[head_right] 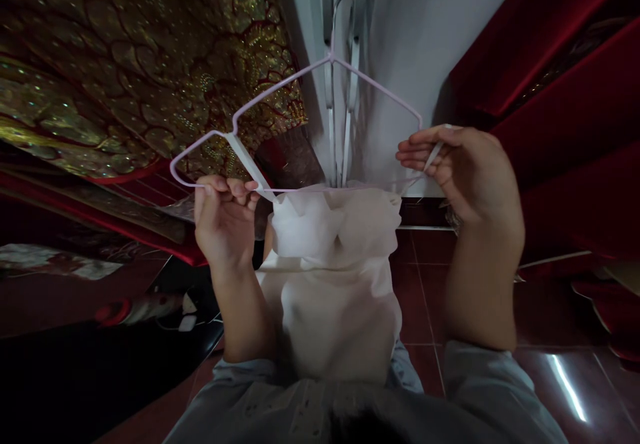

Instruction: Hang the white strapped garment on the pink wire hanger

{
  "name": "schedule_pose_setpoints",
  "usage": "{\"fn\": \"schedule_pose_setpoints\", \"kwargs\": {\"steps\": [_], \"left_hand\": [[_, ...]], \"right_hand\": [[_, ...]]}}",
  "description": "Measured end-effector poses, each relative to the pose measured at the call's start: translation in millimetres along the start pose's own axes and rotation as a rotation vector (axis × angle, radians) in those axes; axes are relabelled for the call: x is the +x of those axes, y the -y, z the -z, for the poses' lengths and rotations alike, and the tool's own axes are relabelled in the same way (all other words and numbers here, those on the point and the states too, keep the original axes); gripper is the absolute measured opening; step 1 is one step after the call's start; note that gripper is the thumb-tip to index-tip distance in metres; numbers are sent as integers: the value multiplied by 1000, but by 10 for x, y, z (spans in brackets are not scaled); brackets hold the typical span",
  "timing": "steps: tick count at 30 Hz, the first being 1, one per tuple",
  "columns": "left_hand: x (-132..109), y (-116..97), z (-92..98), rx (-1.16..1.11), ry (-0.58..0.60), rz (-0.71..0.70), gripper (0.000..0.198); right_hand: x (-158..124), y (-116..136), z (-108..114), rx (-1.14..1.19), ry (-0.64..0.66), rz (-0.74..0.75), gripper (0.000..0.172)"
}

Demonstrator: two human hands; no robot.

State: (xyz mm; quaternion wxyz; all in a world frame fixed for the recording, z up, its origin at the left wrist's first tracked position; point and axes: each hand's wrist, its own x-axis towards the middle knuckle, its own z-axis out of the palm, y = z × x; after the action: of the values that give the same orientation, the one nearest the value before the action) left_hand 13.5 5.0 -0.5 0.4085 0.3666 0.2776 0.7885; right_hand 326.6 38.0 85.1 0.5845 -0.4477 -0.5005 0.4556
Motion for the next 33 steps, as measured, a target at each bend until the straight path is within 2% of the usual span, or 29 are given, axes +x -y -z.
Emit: {"fn": "schedule_pose_setpoints", "kwargs": {"steps": [5,8,11,13,17,19,21,22,24,27,29,31,33], "left_hand": [[-1,-25,-36,48,-70,22,41],[5,-39,-24,39,-54,24,43],[7,-41,-3,56,-40,17,44],[2,-35,5,55,-26,0,44],[-10,-14,4,42,1,-30,43],[-12,-4,0,30,11,-32,43],[-16,8,-7,17,0,-29,43],[-20,15,-13,18,-13,-24,42],[-32,32,-28,30,-53,-5,42],[-56,67,-50,48,-106,40,42],[-69,97,-56,33,-126,60,42],[-79,127,-50,15,-136,62,42],[-94,148,-31,30,-143,47,39]], "right_hand": [[42,-41,-130,101,206,-143,32],[42,-107,-215,166,223,-154,36],[-24,-212,-250,148,172,-125,29],[-96,-309,-238,108,61,-27,25],[-233,-513,-123,-8,-343,226,24],[-287,-578,-55,-99,-505,342,25],[-344,-602,-20,-176,-582,470,21],[-375,-601,-24,-214,-576,529,18],[-439,-589,-82,-330,-433,623,14],[-500,-598,-268,-580,-2,705,23],[-499,-643,-406,-690,213,730,30],[-481,-712,-509,-741,282,722,33],[-473,-785,-569,-763,251,681,32]]}}
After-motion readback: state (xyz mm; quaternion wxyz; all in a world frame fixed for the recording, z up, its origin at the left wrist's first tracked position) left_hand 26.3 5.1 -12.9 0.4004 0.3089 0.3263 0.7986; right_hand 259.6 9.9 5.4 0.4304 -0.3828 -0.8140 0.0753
